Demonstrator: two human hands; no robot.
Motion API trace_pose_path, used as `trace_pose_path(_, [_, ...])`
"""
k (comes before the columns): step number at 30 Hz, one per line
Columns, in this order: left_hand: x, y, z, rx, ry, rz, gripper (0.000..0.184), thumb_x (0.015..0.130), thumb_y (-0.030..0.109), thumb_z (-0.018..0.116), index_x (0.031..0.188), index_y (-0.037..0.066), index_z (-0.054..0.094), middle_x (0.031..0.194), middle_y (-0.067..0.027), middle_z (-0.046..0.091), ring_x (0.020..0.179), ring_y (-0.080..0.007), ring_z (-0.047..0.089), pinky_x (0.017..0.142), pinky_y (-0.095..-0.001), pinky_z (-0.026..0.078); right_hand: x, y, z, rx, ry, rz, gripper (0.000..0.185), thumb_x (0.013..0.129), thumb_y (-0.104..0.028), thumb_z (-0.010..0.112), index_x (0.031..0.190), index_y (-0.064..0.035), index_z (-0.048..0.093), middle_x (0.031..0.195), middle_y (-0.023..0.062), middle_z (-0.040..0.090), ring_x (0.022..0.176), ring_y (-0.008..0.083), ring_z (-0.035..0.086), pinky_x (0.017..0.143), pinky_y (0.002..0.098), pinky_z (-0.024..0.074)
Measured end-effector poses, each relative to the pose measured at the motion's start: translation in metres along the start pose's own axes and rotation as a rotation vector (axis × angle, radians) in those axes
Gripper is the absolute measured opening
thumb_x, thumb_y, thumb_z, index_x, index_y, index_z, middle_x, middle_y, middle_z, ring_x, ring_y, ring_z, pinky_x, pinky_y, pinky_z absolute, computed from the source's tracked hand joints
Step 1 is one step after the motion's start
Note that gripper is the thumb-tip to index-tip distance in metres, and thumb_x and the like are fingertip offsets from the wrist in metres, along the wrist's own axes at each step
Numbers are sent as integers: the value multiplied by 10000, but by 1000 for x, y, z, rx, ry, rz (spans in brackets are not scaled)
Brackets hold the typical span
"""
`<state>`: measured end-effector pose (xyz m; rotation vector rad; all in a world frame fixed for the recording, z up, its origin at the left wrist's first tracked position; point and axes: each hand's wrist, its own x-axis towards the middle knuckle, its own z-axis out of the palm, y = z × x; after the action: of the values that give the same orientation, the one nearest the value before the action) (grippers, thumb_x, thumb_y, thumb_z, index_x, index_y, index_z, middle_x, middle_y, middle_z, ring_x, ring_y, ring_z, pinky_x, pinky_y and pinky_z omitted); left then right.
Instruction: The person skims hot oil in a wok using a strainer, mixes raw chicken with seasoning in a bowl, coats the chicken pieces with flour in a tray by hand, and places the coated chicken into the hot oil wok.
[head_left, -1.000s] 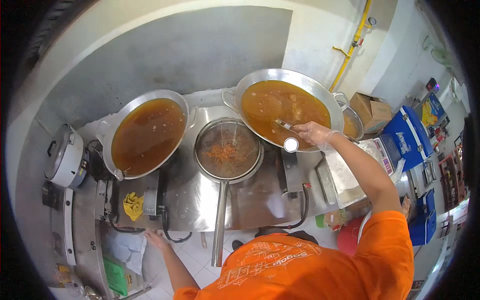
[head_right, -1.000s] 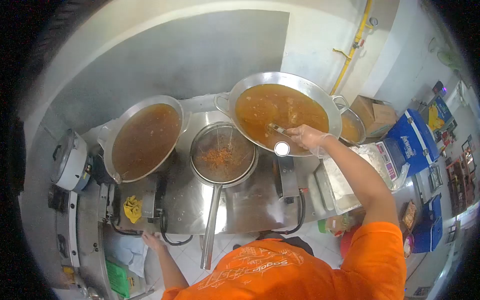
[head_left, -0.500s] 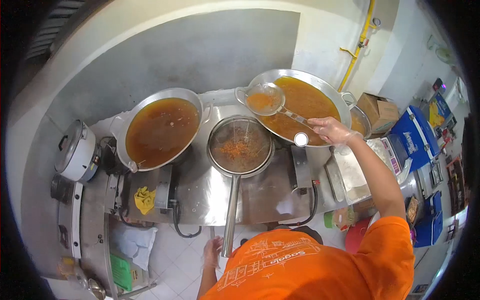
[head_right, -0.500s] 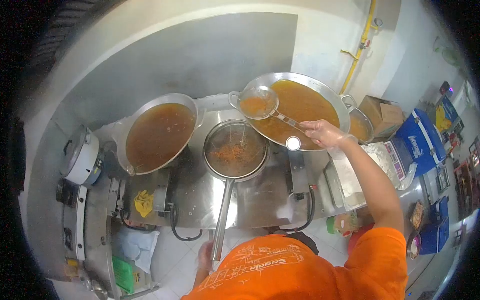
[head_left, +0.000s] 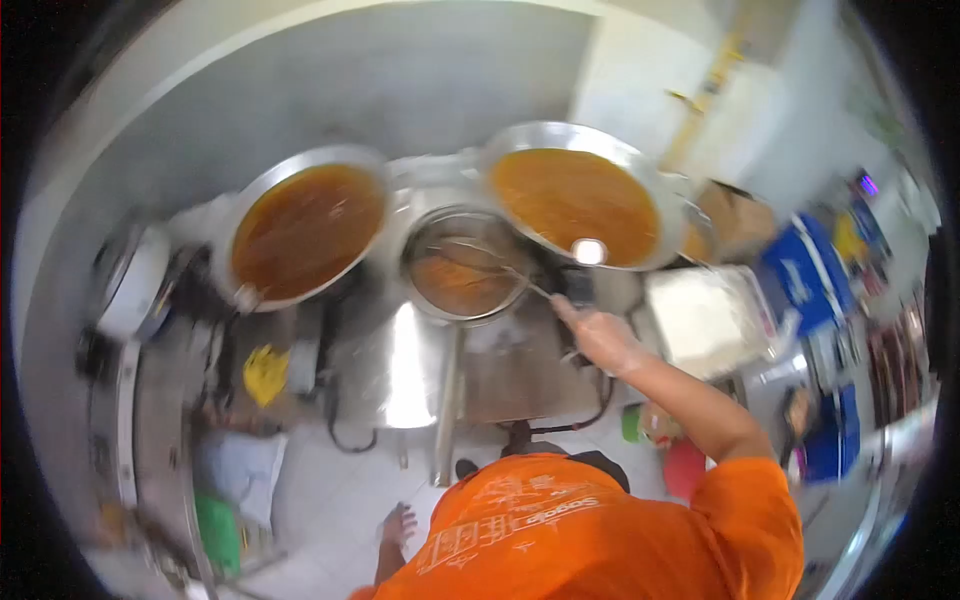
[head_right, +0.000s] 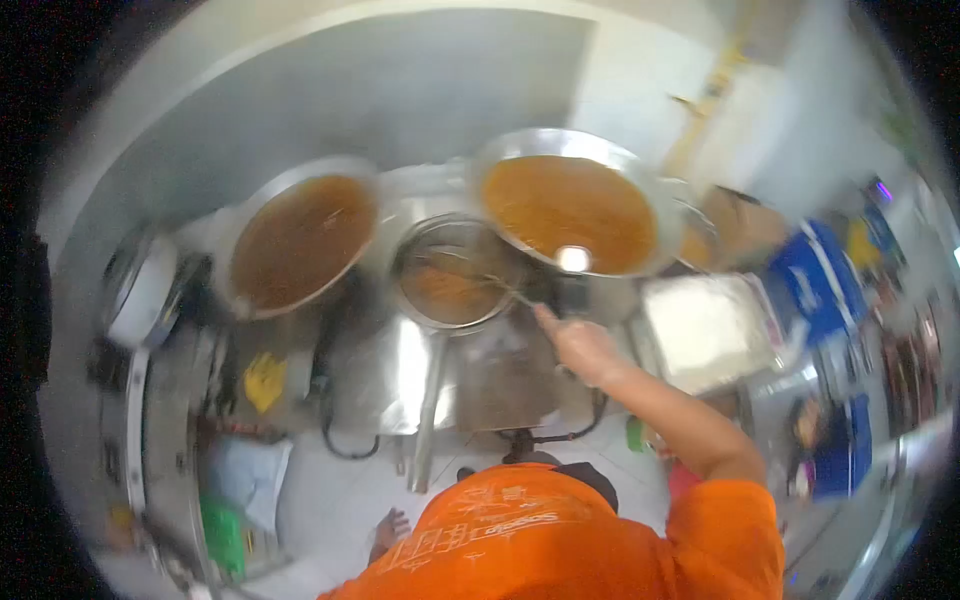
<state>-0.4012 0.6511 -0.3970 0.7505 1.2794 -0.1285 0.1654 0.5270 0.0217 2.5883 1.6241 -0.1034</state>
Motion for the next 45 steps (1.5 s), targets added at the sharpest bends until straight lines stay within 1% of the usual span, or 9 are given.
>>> trace_pose_path(4, [38, 7, -12, -198, 0, -22, 513, 945, 564, 556, 1142, 95, 627, 963, -21, 659, 768, -161, 620, 628, -339, 488, -14, 11, -69, 235, 36, 169, 714, 916, -38, 438, 1580, -132, 190, 883, 279, 620, 806, 438, 649, 719, 499, 517])
trace_pose_path(9, [67, 87, 77, 67, -35, 46, 496, 939, 549, 566, 1119, 91, 631, 952, -24, 659, 766, -158, 617, 630, -331, 489, 11, 104, -139, 760, 308, 515, 339, 999, -187, 429, 1219, -40, 641, 1107, 261, 681, 960, 409, 669, 843, 469, 519])
trace_pose_path(13, [70, 122, 121, 139, -88, 118, 482, 934, 536, 574, 1101, 88, 635, 944, -27, 659, 764, -156, 615, 631, -324, 489, 74, 247, -84, 43, 271, 480, 258, 917, -134, 534, 1048, 6, 707, 1001, 227, 720, 944, 377, 704, 831, 454, 551])
trace_pose_path(22, [63, 156, 150, 139, -63, 133, 451, 923, 508, 591, 1061, 81, 642, 925, -33, 660, 760, -152, 610, 635, -310, 489, 51, 285, -66, -158, 69, 650, 242, 916, -159, 553, 984, -52, 760, 1024, 193, 735, 940, 316, 733, 794, 435, 581])
trace_pose_path(32, [32, 105, 97, -55, 129, 125, 418, 912, 476, 610, 1017, 73, 650, 903, -40, 660, 756, -147, 604, 639, -293, 489, 77, 217, -68, -217, -539, 269, 149, 872, -136, 635, 902, -68, 764, 1045, 82, 729, 905, 254, 706, 724, 426, 564])
trace_pose_path(36, [7, 77, 57, -204, 282, 431, 406, 907, 464, 618, 999, 70, 654, 895, -43, 660, 755, -145, 601, 640, -287, 489, 100, 220, -47, 131, -344, -45, 360, 891, -190, 548, 1180, 0, 648, 1021, 260, 683, 960, 415, 662, 845, 501, 504])
trace_pose_path(38, [-58, 152, 73, -73, 272, 661, 369, 915, 441, 605, 938, 74, 633, 839, -24, 614, 767, -129, 569, 651, -289, 473, 99, 212, -49, 466, -313, -19, 432, 969, -166, 522, 1386, -58, 551, 742, 108, 569, 637, 210, 545, 613, 391, 459])
trace_pose_path(40, [-76, 223, 96, -203, 245, 905, 377, 998, 427, 519, 901, 73, 605, 791, 0, 512, 787, -124, 533, 726, -284, 445, 83, 174, -86, 595, -315, 113, 469, 998, -162, 518, 1459, -78, 490, 669, 23, 457, 570, 115, 419, 524, 313, 388])
trace_pose_path(45, [-308, 432, 266, 472, -556, 1077, 411, 971, 376, 592, 1240, 72, 654, 1181, -79, 655, 1102, -203, 626, 920, -378, 508, 77, 184, -59, 1064, -250, 102, 509, 996, -154, 529, 1493, -70, 452, 616, -43, 418, 507, 62, 386, 451, 254, 311])
